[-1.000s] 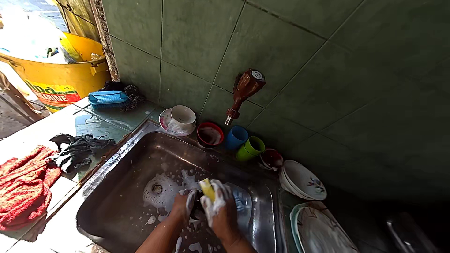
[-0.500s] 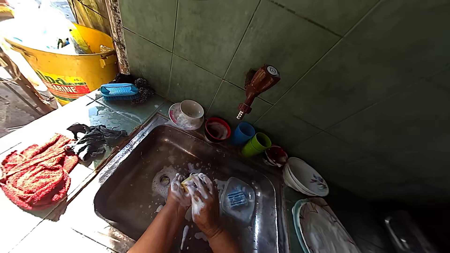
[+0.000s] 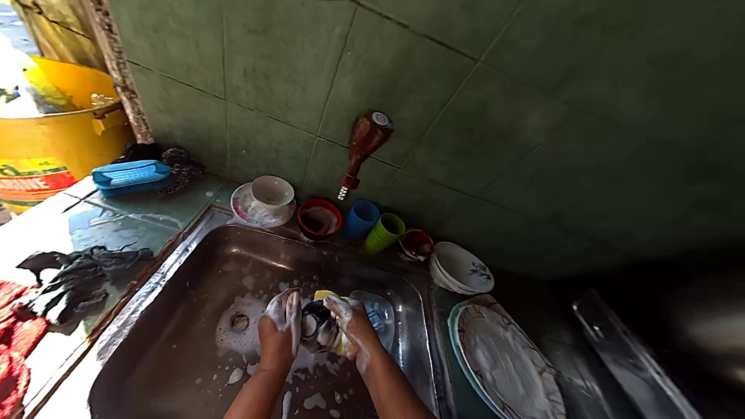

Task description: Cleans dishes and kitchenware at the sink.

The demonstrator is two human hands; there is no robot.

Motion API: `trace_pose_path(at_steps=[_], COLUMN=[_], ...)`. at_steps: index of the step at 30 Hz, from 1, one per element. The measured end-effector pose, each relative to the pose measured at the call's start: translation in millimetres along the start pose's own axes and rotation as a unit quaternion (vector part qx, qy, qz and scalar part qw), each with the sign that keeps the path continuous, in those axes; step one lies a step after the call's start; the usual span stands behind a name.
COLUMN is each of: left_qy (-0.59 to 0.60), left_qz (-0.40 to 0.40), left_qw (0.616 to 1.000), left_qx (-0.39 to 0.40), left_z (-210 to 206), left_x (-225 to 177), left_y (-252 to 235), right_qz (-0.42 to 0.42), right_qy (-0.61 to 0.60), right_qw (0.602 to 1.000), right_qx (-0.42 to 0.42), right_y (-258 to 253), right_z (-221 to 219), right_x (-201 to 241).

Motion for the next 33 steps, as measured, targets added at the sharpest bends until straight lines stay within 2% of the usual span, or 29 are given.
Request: trace_pose_path(at_steps=[2,3,4,6,8,9,11,12,13,14,15,17,18,20,21,22,24,25,26,27,29,30,32,33], left_qy=[-0.116,-0.122,-0.088,0.01,0.04,0.072,0.15,0.149,0.14,0.123,0.104,0.04,0.012,-0.029,-0.034,-0.04,-0.069,-0.069,-0.025,0.041,0.093,0.086,0.073,0.075], left_qz=[-0.116,-0.122,-0.09,0.022,0.08,0.118,0.269,0.315,0.342,0.353,0.345,0.225,0.139,-0.007,-0.039,-0.044,-0.042,-0.036,0.01,0.091,0.27,0.32,0.353,0.347], left_qw=[0.985,0.983,0.99,0.998,0.987,0.972,0.889,0.844,0.815,0.815,0.847,0.945,0.971,0.988,0.991,0.992,0.987,0.983,0.976,0.958,0.88,0.844,0.803,0.788], left_qx=[0.056,0.063,0.059,0.05,0.13,0.193,0.337,0.408,0.447,0.444,0.39,0.235,0.195,0.148,0.125,0.114,0.138,0.167,0.216,0.27,0.379,0.421,0.474,0.503], left_z=[-24,-32,-35,-31,-29,-32,-52,-61,-69,-75,-77,-76,-78,-85,-86,-87,-85,-83,-83,-86,-93,-94,-93,-95], left_x=[-17,-16,-12,-8,-14,-18,-16,-16,-17,-19,-24,-45,-51,-62,-64,-63,-58,-59,-60,-59,-48,-41,-31,-27], left_y=[23,30,34,36,37,35,35,41,45,47,46,44,45,52,55,57,56,54,52,52,58,63,73,76], right_qz=[-0.032,-0.027,0.002,0.105,0.209,0.258,0.395,0.458,0.485,0.475,0.435,0.293,0.24,0.184,0.158,0.142,0.169,0.218,0.287,0.371,0.486,0.516,0.554,0.546], right_qy=[-0.053,-0.063,-0.043,0.084,0.268,0.326,0.374,0.378,0.376,0.369,0.359,0.317,0.266,0.113,0.048,0.017,0.086,0.15,0.215,0.277,0.358,0.377,0.397,0.4], right_qw=[0.998,0.998,0.999,0.988,0.93,0.895,0.815,0.776,0.754,0.757,0.782,0.868,0.911,0.972,0.985,0.99,0.982,0.964,0.933,0.884,0.783,0.744,0.685,0.677], right_qx=[-0.019,-0.012,0.008,0.071,0.139,0.162,0.197,0.212,0.235,0.256,0.264,0.246,0.206,0.094,0.047,0.018,0.015,0.03,0.046,0.063,0.147,0.197,0.257,0.29], right_y=[4,8,12,25,44,55,75,83,85,82,73,47,35,16,12,13,30,44,58,71,94,102,111,111], right_z=[5,2,-3,-13,-24,-27,-30,-29,-27,-21,-12,14,28,49,53,52,45,40,34,27,11,6,3,5], right_x=[-6,-6,-3,14,39,48,59,62,65,66,67,65,63,53,47,44,53,63,70,73,68,64,62,63])
Point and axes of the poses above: each hand's wrist, its own y-axis away from the middle knuckle, its own z-axis out of the back of the hand, x = y × z, the point moved 9 cm from there along -y, towards the middle knuckle, and after that the axes turned 15 degrees about z, right-handed, at the moved point
